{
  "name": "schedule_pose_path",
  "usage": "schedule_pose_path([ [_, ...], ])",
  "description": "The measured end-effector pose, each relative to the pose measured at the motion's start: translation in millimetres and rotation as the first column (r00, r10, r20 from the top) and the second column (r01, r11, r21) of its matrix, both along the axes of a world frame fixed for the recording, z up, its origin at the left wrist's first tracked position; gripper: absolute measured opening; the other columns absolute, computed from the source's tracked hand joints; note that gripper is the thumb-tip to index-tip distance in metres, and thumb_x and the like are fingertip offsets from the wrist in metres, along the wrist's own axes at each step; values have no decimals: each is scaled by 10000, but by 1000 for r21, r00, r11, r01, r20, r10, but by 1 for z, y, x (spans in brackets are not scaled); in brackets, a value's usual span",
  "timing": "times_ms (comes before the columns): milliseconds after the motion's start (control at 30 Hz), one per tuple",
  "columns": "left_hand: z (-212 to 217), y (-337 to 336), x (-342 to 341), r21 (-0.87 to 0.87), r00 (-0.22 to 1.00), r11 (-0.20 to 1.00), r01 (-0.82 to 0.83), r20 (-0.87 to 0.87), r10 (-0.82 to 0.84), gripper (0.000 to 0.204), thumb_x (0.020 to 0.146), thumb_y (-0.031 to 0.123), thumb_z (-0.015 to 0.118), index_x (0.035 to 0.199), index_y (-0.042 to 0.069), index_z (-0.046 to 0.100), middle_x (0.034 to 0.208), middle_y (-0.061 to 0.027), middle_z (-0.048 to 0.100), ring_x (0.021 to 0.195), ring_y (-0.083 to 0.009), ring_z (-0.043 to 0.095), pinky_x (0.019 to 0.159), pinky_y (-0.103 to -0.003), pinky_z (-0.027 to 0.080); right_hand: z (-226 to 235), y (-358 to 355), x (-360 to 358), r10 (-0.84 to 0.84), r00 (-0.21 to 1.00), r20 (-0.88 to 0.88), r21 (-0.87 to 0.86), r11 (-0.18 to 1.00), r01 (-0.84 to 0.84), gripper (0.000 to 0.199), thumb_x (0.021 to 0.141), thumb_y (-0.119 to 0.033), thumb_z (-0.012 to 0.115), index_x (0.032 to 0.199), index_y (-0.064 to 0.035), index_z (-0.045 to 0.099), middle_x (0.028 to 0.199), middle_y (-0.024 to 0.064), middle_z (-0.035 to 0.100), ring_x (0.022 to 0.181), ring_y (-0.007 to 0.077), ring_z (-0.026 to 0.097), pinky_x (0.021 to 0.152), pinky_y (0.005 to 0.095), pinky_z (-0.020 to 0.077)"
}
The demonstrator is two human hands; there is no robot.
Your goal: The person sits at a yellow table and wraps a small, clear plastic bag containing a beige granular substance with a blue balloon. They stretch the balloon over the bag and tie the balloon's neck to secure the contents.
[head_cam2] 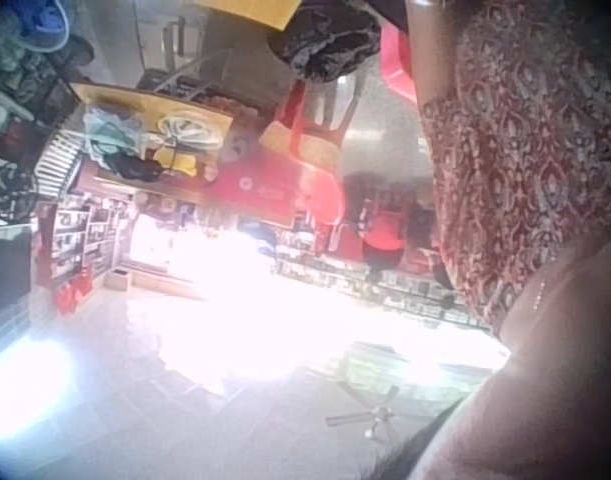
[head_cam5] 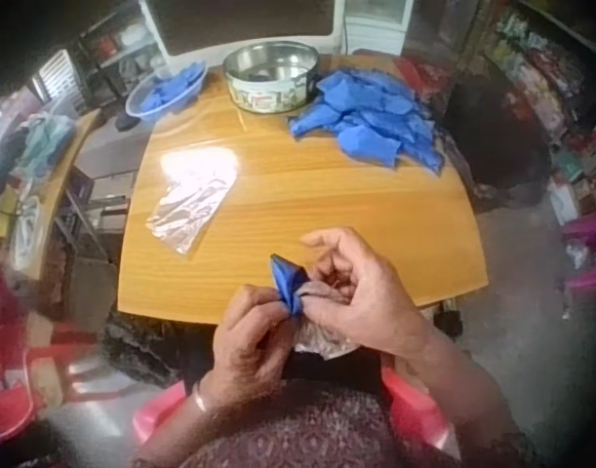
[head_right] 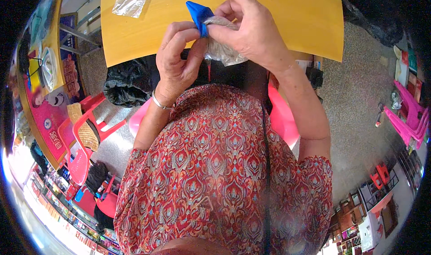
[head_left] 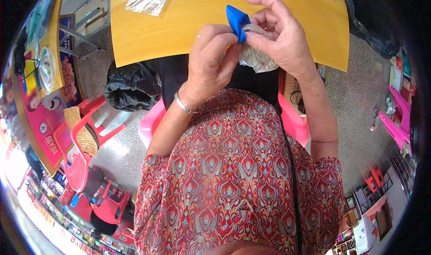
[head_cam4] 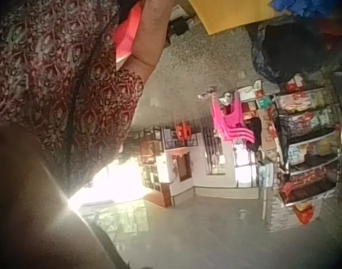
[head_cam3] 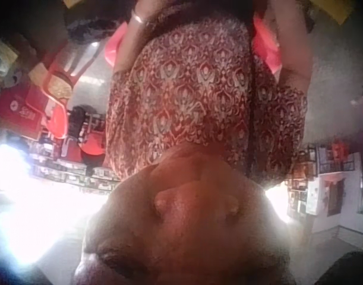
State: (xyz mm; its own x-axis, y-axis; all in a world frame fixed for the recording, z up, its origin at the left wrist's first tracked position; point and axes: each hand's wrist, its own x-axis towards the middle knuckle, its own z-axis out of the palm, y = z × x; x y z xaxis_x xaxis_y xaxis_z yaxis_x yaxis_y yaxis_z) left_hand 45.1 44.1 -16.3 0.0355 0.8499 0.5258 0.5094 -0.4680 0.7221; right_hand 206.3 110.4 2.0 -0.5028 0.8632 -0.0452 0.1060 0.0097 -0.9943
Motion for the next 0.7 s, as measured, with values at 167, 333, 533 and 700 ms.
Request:
schedule_pose_path([
  [167,-3,-1,1,97,999,995,21,-47,-17,231,672,-57,654,873,26,575,861,-111,565,745,-283,546,636,-355,447,-1,0,1,30,997,-74,-65,997,-35,221,751,-67,698,952,-7,630,835,12,627,780,64,582,701,215,482],
  [333,2,1,0,164,996,986,10,-85,4,230,683,-55,657,883,20,573,865,-114,568,732,-282,551,641,-346,451,5,-2,0,-18,998,52,48,999,15,206,754,-102,706,924,-9,635,777,15,642,714,63,586,653,230,492],
  [533,-12,-5,8,-131,957,990,-48,278,83,208,763,8,674,938,7,562,878,-117,584,766,-245,594,683,-309,478,9,-2,-2,-34,993,112,144,989,18,150,790,-71,683,910,-10,616,784,-10,608,726,32,541,648,198,459],
  [700,5,4,8,-69,979,981,-184,76,189,159,771,5,674,895,0,574,835,-101,573,681,-214,607,620,-296,483,1,4,0,-33,999,43,29,999,32,242,791,-45,690,1004,-15,579,782,-27,585,719,24,531,638,185,450],
])
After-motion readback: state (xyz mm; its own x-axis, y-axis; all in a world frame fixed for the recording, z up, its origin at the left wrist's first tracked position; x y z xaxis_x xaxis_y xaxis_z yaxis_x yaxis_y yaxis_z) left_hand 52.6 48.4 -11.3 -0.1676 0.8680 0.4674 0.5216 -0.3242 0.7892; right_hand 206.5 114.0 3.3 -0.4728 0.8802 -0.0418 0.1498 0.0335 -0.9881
